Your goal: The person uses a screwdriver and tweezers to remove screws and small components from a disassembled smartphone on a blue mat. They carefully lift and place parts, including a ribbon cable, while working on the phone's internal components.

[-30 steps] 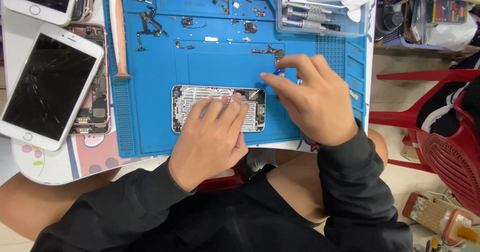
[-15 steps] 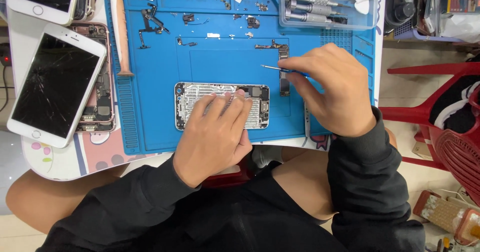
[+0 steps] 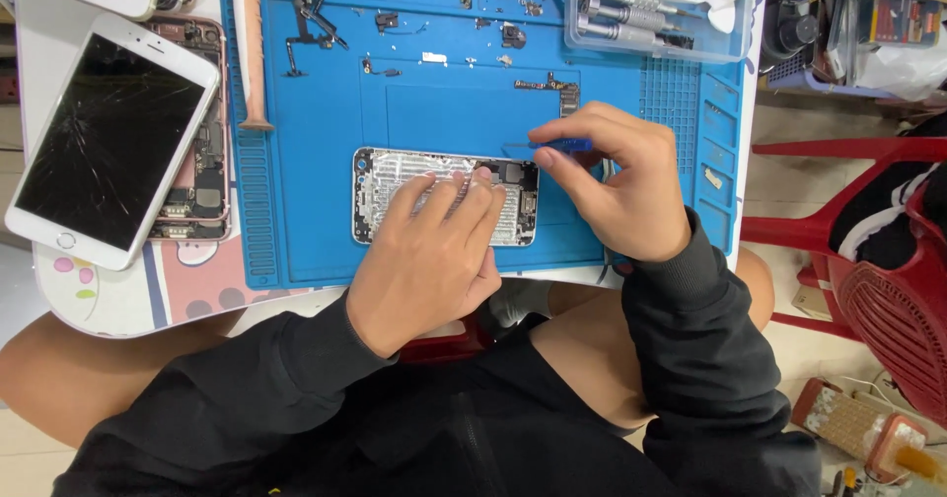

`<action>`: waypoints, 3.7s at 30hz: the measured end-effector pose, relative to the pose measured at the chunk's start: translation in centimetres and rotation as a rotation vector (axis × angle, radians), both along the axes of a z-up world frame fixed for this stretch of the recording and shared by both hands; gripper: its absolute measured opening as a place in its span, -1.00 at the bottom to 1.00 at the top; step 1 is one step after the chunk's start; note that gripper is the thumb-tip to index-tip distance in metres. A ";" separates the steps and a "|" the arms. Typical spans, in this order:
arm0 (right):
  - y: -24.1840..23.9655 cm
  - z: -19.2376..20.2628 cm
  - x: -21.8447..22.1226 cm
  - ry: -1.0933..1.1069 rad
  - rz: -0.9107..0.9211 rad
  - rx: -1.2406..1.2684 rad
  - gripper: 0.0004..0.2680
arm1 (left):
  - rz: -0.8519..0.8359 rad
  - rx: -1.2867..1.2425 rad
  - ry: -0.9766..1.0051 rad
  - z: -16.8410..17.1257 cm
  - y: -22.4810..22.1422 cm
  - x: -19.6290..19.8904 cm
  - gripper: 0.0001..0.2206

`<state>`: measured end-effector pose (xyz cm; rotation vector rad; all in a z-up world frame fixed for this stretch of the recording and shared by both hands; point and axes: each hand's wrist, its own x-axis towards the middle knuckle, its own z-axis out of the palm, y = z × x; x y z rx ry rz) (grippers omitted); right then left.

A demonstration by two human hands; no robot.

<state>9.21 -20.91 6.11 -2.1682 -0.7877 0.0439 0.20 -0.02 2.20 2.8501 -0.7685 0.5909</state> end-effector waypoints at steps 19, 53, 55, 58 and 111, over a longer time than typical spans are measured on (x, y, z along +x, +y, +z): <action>0.3 -3.0 -1.7 -0.218 0.023 -0.052 -0.85 | 0.004 0.018 -0.003 -0.6 -0.1 0.0 -0.55; 0.1 -2.9 -1.6 -0.212 0.049 -0.059 -0.87 | 0.003 0.021 -0.010 -0.4 0.0 -0.1 -0.54; 0.2 -2.8 -1.6 -0.212 0.058 -0.056 -0.87 | 0.004 0.022 -0.008 -0.4 0.0 -0.1 -0.54; 0.2 -2.6 -1.5 -0.209 0.057 -0.061 -0.87 | 0.004 0.012 -0.009 -0.4 0.0 0.0 -0.55; 0.9 -10.6 -1.3 -0.385 -0.056 0.000 -0.65 | 0.142 0.166 -0.183 -4.0 -1.4 -1.1 -0.59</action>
